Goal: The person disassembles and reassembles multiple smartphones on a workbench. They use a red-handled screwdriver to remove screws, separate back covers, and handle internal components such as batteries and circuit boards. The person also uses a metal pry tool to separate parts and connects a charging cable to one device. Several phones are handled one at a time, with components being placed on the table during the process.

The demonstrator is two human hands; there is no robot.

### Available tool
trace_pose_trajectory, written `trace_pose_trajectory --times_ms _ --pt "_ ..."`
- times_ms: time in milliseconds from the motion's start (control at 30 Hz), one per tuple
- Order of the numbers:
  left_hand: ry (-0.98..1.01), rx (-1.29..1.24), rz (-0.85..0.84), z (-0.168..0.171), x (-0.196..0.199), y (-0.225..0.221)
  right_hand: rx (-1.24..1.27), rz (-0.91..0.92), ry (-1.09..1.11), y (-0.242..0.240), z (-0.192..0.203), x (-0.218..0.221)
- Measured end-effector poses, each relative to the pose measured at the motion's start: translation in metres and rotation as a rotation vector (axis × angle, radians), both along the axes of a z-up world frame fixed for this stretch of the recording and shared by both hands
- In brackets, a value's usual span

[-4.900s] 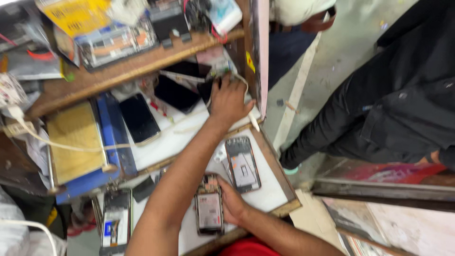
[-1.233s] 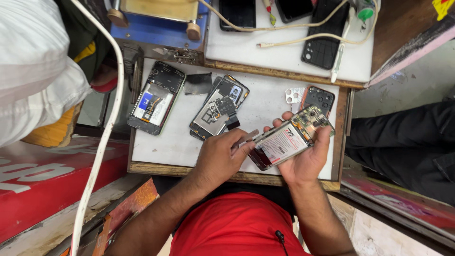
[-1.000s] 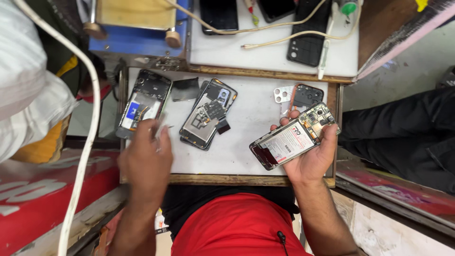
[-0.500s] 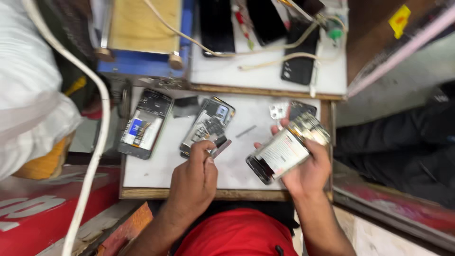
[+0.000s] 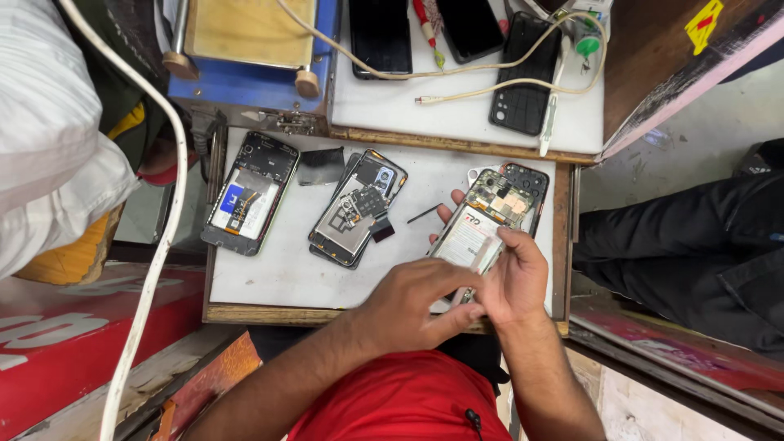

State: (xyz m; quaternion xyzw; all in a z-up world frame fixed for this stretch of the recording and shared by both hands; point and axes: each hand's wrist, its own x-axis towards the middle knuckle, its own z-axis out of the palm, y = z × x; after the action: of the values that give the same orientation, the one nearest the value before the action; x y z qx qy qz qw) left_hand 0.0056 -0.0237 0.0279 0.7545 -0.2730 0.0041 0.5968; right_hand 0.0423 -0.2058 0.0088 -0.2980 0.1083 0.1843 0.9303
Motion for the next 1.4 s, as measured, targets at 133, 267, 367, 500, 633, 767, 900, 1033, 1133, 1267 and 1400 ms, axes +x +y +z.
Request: trace_pose_trajectory --times_ms 133,267,367,500,633,767,900,1033,1133,1267,1400 --pt "0.157 -0.067 0.121 -0.009 -0.013 -0.002 -0.092 -0.055 -0.074 -0.012 0.0 0.005" --pt "0.435 -0.151 0.104 -0.016 -0.015 -0.002 -0.121 -0.077 -0.082 -0.014 -0.001 0.008" --pt "0.418 -0.208 0.134 -0.022 -0.013 -0.003 0.148 -0.038 -0.069 -0.008 -0.005 0.006" --pt "0.32 -0.227 0.176 -0.03 -0.009 -0.008 0.02 0.008 -0.08 -0.007 -0.01 0.0" --pt "0.367 -0.28 0.135 -0.028 -0.012 -0.007 -0.15 0.032 -0.115 -0.008 -0.025 -0.011" --pt "0.292 -0.207 0.266 -0.02 -0.02 0.013 -0.139 -0.002 -0.091 -0.014 -0.032 -0.016" --pt "0.23 -0.065 0.361 -0.009 -0.028 0.033 -0.167 -0.023 -0.045 -0.016 -0.03 -0.014" --pt "0.342 -0.047 0.342 -0.003 -0.037 0.038 -0.168 -0.036 -0.045 -0.011 -0.024 -0.014" --pt "0.396 -0.047 0.188 0.005 -0.043 0.039 -0.26 -0.078 -0.065 -0.003 -0.02 -0.014" --pt "0.639 -0.128 0.188 0.01 -0.038 0.027 -0.416 -0.137 -0.086 0.001 -0.019 -0.016" --pt "0.764 -0.076 0.208 0.012 -0.033 0.022 -0.509 -0.187 -0.144 0.002 -0.017 -0.022"
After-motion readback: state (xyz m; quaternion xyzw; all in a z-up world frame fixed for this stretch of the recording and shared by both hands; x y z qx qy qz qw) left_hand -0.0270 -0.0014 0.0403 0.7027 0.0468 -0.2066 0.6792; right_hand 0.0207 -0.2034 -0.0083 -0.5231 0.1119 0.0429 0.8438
